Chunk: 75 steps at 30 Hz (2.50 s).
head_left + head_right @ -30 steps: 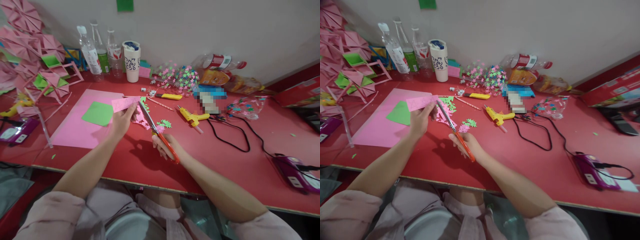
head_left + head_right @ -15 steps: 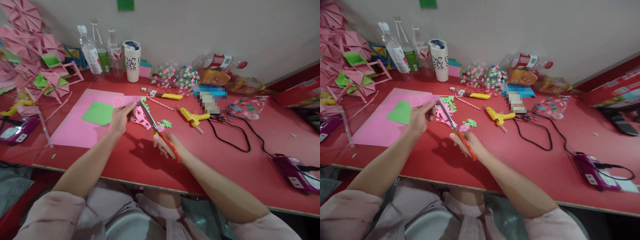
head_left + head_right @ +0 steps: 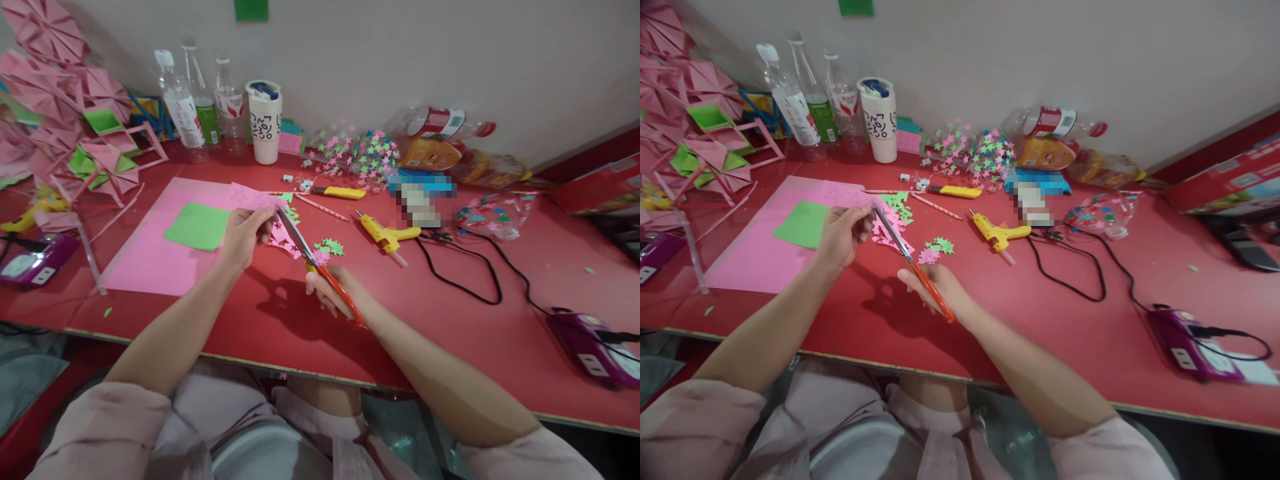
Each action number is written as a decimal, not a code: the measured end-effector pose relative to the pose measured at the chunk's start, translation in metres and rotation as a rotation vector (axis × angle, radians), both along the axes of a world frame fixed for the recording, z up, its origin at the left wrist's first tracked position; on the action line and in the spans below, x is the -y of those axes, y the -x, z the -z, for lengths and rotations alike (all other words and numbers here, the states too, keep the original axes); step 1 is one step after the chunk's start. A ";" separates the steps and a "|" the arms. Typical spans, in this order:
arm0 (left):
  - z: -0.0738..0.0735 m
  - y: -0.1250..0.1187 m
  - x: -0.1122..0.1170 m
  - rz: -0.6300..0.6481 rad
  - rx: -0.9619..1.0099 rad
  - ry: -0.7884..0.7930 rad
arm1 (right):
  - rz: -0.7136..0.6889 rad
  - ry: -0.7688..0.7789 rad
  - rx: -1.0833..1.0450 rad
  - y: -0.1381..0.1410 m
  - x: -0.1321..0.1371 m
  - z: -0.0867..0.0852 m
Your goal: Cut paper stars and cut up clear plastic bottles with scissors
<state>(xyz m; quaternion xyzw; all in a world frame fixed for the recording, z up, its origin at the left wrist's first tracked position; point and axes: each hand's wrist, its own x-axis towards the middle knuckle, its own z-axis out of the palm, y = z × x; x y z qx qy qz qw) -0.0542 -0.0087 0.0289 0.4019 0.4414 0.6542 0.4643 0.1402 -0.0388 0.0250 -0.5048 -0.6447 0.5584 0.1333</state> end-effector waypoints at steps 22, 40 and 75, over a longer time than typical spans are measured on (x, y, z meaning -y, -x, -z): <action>-0.001 0.002 -0.001 0.072 0.044 -0.028 | -0.062 -0.007 -0.090 0.001 0.003 0.005; 0.000 0.007 -0.003 0.045 0.009 0.010 | -0.010 0.011 -0.078 0.003 0.005 -0.005; 0.009 -0.006 0.004 0.068 -0.031 0.072 | -0.024 -0.018 -0.180 0.000 0.006 0.001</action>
